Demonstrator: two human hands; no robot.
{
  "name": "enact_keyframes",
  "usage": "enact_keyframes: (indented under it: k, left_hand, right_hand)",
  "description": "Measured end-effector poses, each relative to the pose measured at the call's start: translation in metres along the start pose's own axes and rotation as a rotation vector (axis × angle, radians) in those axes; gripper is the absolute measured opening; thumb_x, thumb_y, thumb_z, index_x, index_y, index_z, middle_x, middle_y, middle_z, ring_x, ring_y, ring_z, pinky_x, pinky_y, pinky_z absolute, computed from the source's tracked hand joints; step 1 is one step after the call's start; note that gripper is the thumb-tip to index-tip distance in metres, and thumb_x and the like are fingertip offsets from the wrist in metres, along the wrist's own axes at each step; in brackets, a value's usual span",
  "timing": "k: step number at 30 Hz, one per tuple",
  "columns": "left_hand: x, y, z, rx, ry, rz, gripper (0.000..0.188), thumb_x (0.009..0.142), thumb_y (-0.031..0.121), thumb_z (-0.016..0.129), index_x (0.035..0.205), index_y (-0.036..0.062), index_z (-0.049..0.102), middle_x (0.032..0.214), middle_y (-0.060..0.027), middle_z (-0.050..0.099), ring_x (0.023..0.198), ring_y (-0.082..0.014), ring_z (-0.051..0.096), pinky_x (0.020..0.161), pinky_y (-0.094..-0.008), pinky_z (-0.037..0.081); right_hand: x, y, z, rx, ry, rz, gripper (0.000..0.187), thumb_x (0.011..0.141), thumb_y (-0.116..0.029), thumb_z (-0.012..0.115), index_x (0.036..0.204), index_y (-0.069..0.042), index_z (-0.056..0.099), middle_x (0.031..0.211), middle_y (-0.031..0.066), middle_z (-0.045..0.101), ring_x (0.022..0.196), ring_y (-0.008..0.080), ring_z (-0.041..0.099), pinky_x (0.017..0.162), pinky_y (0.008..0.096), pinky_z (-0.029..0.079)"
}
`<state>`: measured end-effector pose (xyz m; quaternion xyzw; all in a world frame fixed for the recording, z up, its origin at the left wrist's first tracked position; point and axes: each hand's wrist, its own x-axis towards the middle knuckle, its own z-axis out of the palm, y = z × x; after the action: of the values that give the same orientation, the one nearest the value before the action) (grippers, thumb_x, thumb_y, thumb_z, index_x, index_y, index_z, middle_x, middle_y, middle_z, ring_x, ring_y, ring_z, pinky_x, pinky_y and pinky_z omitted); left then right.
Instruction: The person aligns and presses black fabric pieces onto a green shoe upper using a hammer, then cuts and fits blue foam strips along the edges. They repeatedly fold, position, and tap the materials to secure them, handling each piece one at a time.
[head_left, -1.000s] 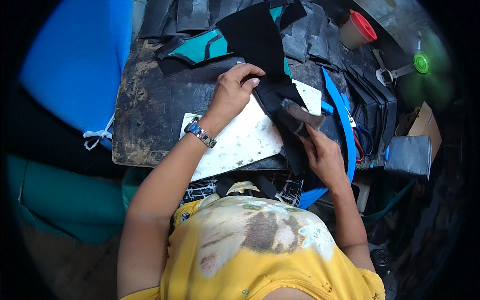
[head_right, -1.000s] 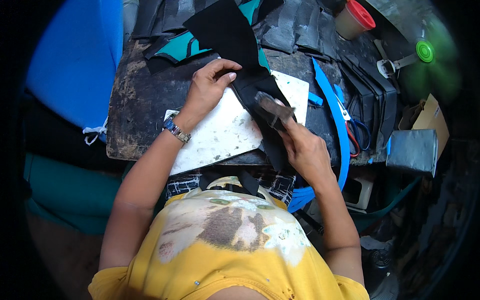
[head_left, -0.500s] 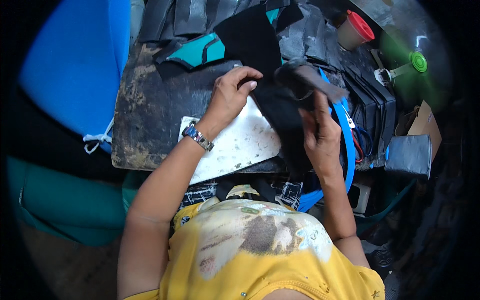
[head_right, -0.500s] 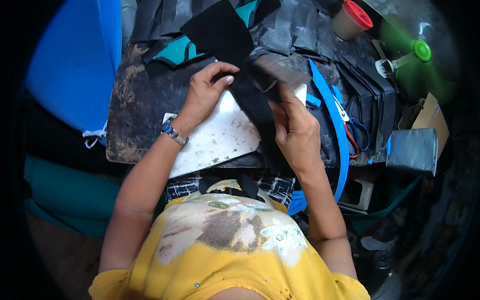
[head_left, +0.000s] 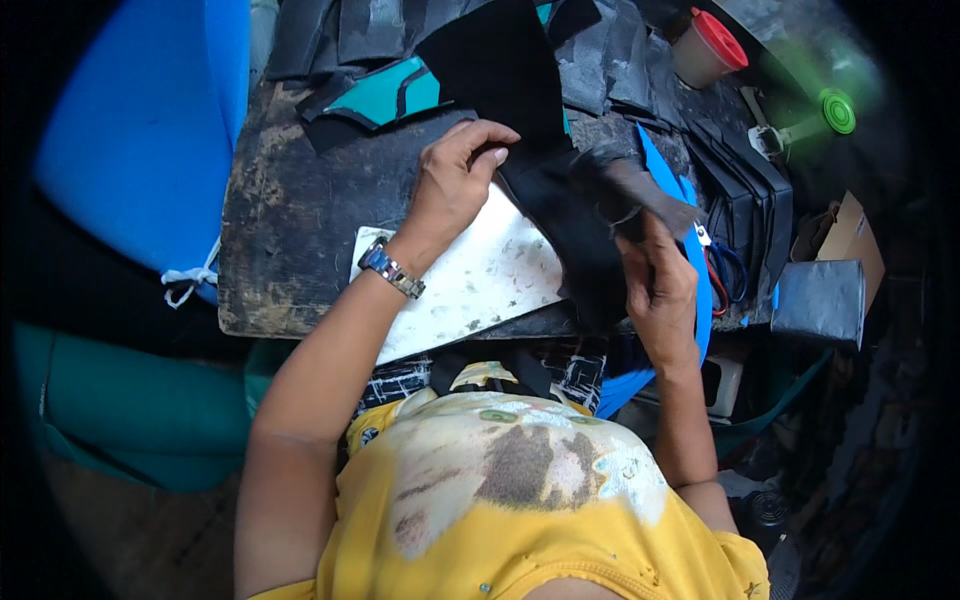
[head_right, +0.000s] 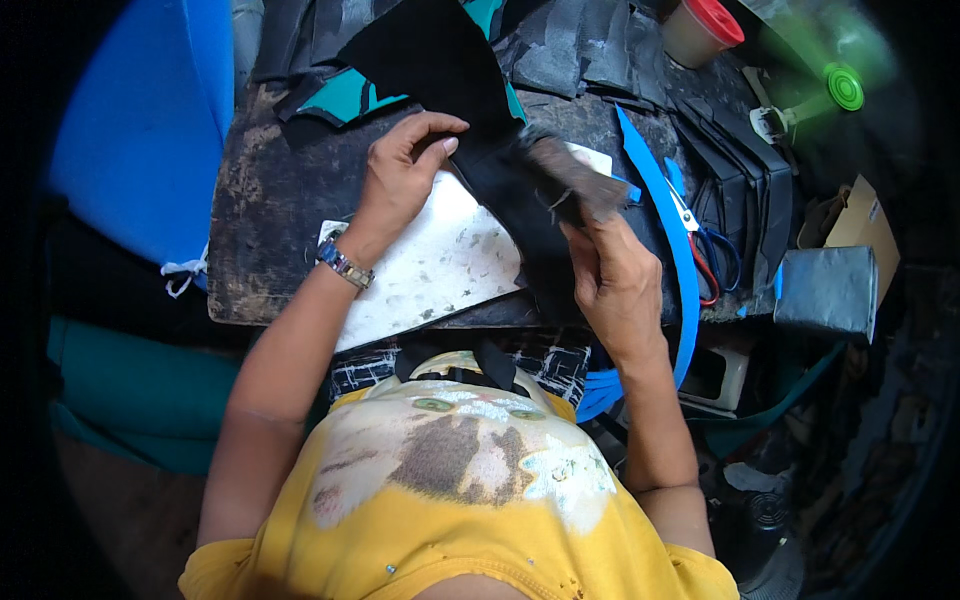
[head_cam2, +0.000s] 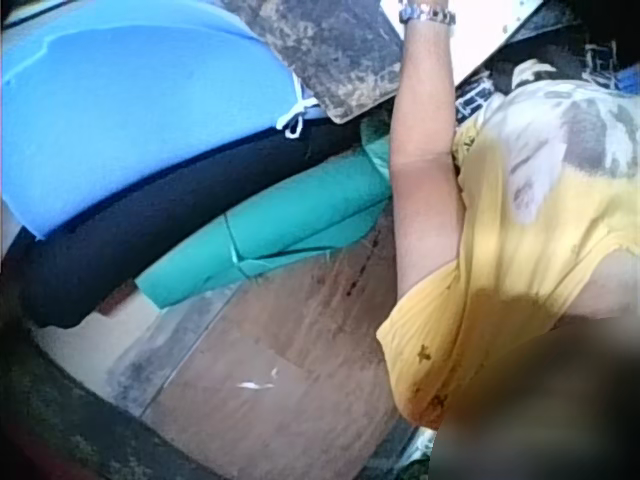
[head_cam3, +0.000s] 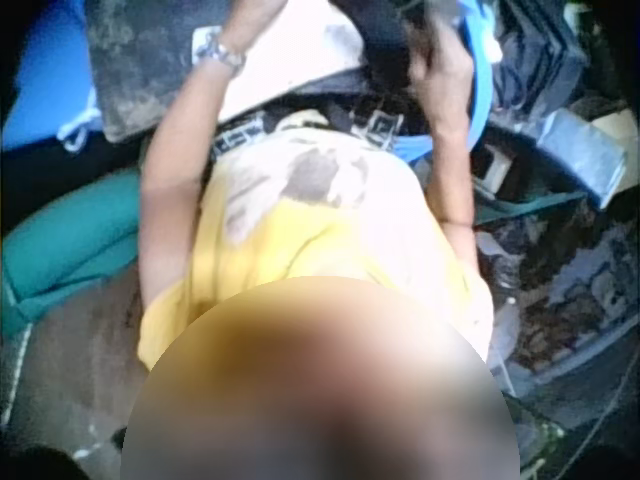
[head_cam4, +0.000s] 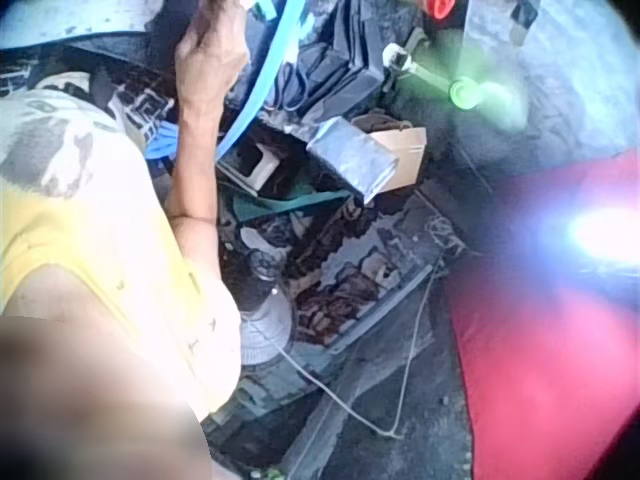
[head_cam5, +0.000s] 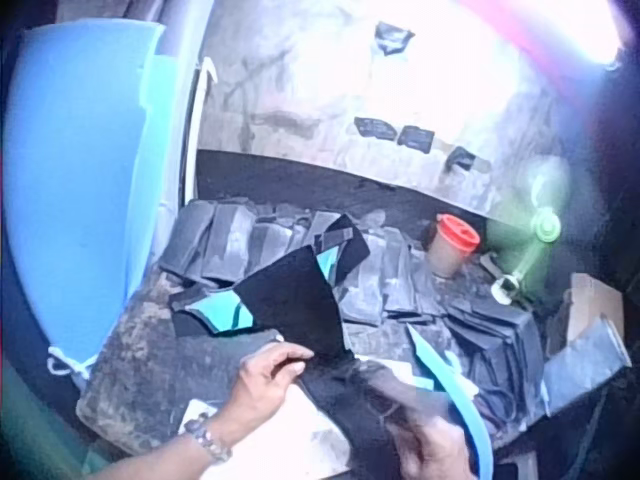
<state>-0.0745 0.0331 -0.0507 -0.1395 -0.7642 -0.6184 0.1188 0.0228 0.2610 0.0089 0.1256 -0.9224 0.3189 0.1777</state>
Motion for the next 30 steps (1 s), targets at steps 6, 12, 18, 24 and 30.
enact_keyframes:
  k: [6,12,18,24,30]
  left_hand:
    - [-0.001,0.003,-0.001,0.035,0.027,0.044,0.019,0.091,0.001,0.062,0.107,0.0026,0.072,0.098,-0.0054,0.070,0.088,-0.0131,0.067,0.079,-0.0252,0.053]
    - [-0.002,0.004,0.003,0.046,0.021,0.050,0.019,0.091,0.001,0.062,0.107,0.0024,0.072,0.102,-0.0075,0.071,0.094,-0.0157,0.067,0.083,-0.0262,0.052]
    - [-0.003,0.008,0.003,0.055,0.055,0.098,0.019,0.087,0.000,0.061,0.104,0.0024,0.071,0.095,-0.0112,0.069,0.083,-0.0232,0.068,0.075,-0.0323,0.053]
    - [-0.005,0.008,0.002,0.040,0.013,-0.004,0.021,0.091,0.000,0.063,0.110,0.0044,0.072,0.101,-0.0046,0.070,0.088,-0.0119,0.066,0.079,-0.0244,0.052]
    - [-0.004,0.009,-0.006,-0.090,0.067,0.049,0.021,0.090,-0.001,0.062,0.109,0.0037,0.070,0.098,-0.0060,0.068,0.083,-0.0128,0.065,0.073,-0.0259,0.052]
  right_hand:
    - [-0.007,0.007,-0.012,-0.222,-0.378,0.021,0.050,0.086,0.001,0.068,0.134,-0.004,0.055,0.106,0.0251,0.067,0.095,0.0439,0.066,0.080,0.0447,0.053]
    - [0.002,0.002,-0.020,-0.281,-0.448,0.037,0.050,0.087,-0.001,0.067,0.135,-0.005,0.056,0.103,0.0245,0.068,0.091,0.0432,0.067,0.078,0.0454,0.053]
    - [0.015,0.008,0.012,-0.231,-0.339,-0.079,0.057,0.092,-0.013,0.064,0.145,-0.026,0.046,0.089,0.0185,0.068,0.076,0.0391,0.067,0.068,0.0493,0.053]
    - [-0.041,0.033,-0.046,-0.172,-0.298,-0.111,0.051,0.084,-0.004,0.070,0.132,-0.018,0.061,0.078,0.0147,0.061,0.068,0.0355,0.064,0.063,0.0442,0.052]
    - [-0.068,0.066,-0.043,-0.504,-0.035,0.139,0.072,0.083,0.006,0.066,0.144,-0.031,0.055,0.088,0.0083,0.056,0.071,0.0244,0.061,0.063,0.0401,0.050]
